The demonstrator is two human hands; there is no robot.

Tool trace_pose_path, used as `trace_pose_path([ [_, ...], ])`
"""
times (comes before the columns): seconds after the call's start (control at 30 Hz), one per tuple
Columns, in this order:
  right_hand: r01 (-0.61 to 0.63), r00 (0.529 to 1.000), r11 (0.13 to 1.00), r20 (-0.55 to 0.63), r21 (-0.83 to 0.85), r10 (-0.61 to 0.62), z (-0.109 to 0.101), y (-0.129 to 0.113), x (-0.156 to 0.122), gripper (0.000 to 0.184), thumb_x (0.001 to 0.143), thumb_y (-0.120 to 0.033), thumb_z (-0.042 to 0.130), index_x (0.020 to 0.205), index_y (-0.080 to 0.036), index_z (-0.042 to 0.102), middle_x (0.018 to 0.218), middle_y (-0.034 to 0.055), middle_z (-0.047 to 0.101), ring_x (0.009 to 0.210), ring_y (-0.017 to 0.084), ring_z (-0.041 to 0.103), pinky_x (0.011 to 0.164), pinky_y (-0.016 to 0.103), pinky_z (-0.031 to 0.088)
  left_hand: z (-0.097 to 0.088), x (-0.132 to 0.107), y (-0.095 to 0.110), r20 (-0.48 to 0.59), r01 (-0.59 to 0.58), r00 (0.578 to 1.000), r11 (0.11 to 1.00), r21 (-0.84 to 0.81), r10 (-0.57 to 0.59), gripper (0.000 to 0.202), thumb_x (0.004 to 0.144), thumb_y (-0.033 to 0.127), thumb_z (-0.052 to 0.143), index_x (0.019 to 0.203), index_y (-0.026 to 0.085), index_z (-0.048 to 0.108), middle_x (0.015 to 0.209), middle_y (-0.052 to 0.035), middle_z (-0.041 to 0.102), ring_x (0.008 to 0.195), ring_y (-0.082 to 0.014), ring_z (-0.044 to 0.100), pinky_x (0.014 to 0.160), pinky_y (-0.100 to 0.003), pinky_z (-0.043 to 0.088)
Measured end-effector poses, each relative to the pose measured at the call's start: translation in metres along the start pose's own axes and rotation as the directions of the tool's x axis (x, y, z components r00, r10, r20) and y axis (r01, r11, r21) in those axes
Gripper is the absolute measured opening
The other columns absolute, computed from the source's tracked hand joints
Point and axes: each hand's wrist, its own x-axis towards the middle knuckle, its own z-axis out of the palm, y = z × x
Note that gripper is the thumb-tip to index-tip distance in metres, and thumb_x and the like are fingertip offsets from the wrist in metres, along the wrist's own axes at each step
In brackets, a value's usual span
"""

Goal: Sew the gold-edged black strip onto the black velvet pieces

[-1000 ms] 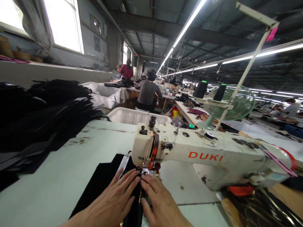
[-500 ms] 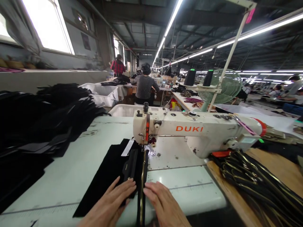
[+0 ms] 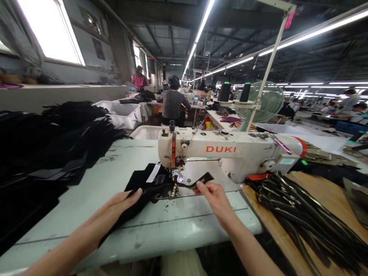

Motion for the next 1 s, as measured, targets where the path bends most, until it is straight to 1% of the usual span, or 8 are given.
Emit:
trace_pose_path([
  [0.17,0.01,0.999,1.0,0.048,0.0,-0.01,-0.04,-0.001,0.049,0.07,0.091,-0.075,0.041,0.072,-0.014,0.07,0.068,0.0103,0.07,0.069,0.024,0.068,0.065,0.033,0.051,0.006,0.002,0.015,0.062,-0.062,0.996,0.998,0.001,0.062,0.042,0.086,0.06,0.059,0.086,0.021,0.075,0.081,-0.0015,0.074,0.08,-0.027,0.071,0.07,-0.032,0.06],
  [0.3,0.187,0.969,0.98,0.174,-0.061,-0.174,-0.018,-0.029,0.029,0.041,0.096,-0.051,0.056,0.077,-0.018,0.071,0.084,0.0065,0.07,0.082,0.022,0.064,0.076,0.033,0.047,0.012,0.001,0.01,0.065,-0.263,0.964,0.96,0.09,0.258,0.042,0.091,0.057,0.052,0.091,0.023,0.077,0.083,-0.0015,0.076,0.085,-0.0279,0.072,0.076,-0.034,0.06],
  [0.33,0.274,0.94,0.958,0.234,-0.087,-0.248,-0.006,-0.034,0.016,0.03,0.097,-0.039,0.056,0.084,-0.019,0.072,0.089,0.0062,0.07,0.087,0.022,0.062,0.079,0.033,0.046,0.013,0.001,0.007,0.06,-0.322,0.946,0.94,0.109,0.318,0.041,0.093,0.054,0.049,0.097,0.023,0.077,0.087,-0.0015,0.077,0.09,-0.0277,0.072,0.082,-0.035,0.06],
  [0.4,0.619,0.782,0.711,0.352,-0.334,-0.515,0.022,-0.036,-0.015,0.032,0.103,-0.019,0.041,0.09,-0.017,0.07,0.083,0.0072,0.067,0.08,0.021,0.058,0.072,0.034,0.044,0.019,0.001,-0.005,0.059,-0.392,0.92,0.91,0.134,0.388,0.039,0.097,0.046,0.046,0.109,0.024,0.075,0.1,-0.0017,0.077,0.101,-0.0265,0.071,0.093,-0.035,0.056],
  [0.47,0.72,0.686,0.527,0.349,-0.452,-0.638,0.046,-0.026,-0.044,0.042,0.104,-0.013,0.03,0.085,-0.014,0.067,0.071,0.0053,0.06,0.066,0.02,0.053,0.06,0.033,0.04,0.028,-0.001,-0.023,0.067,-0.477,0.878,0.851,0.22,0.475,0.035,0.098,0.036,0.046,0.119,0.025,0.071,0.116,-0.0014,0.074,0.11,-0.0241,0.068,0.098,-0.034,0.053],
  [0.6,0.62,0.75,0.569,0.195,-0.541,-0.632,0.064,-0.004,-0.074,0.041,0.106,-0.015,0.027,0.095,-0.011,0.066,0.071,0.0042,0.059,0.064,0.018,0.052,0.056,0.031,0.04,0.052,-0.012,-0.06,0.233,-0.737,0.569,0.362,0.571,0.789,0.063,0.087,0.003,0.041,0.147,0.024,0.047,0.142,-0.0004,0.057,0.128,-0.0172,0.056,0.11,-0.034,0.04],
  [0.67,0.637,0.732,0.563,0.183,-0.527,-0.657,0.062,-0.001,-0.078,0.037,0.106,-0.012,0.03,0.098,-0.009,0.066,0.072,0.0043,0.062,0.065,0.017,0.054,0.058,0.03,0.042,0.06,-0.017,-0.07,0.32,-0.741,0.464,0.164,0.651,0.826,0.084,0.077,-0.007,0.035,0.156,0.02,0.028,0.146,-0.0023,0.052,0.135,-0.0163,0.048,0.115,-0.038,0.032],
  [1.0,0.626,0.729,0.569,0.141,-0.533,-0.67,0.067,-0.004,-0.088,0.026,0.099,-0.004,0.04,0.101,-0.011,0.064,0.076,0.0051,0.07,0.066,0.017,0.062,0.059,0.029,0.05,0.066,-0.019,-0.075,0.356,-0.718,0.412,0.058,0.694,0.839,0.084,0.079,-0.008,0.032,0.158,0.012,0.012,0.143,-0.0068,0.056,0.134,-0.0182,0.049,0.112,-0.032,0.041],
])
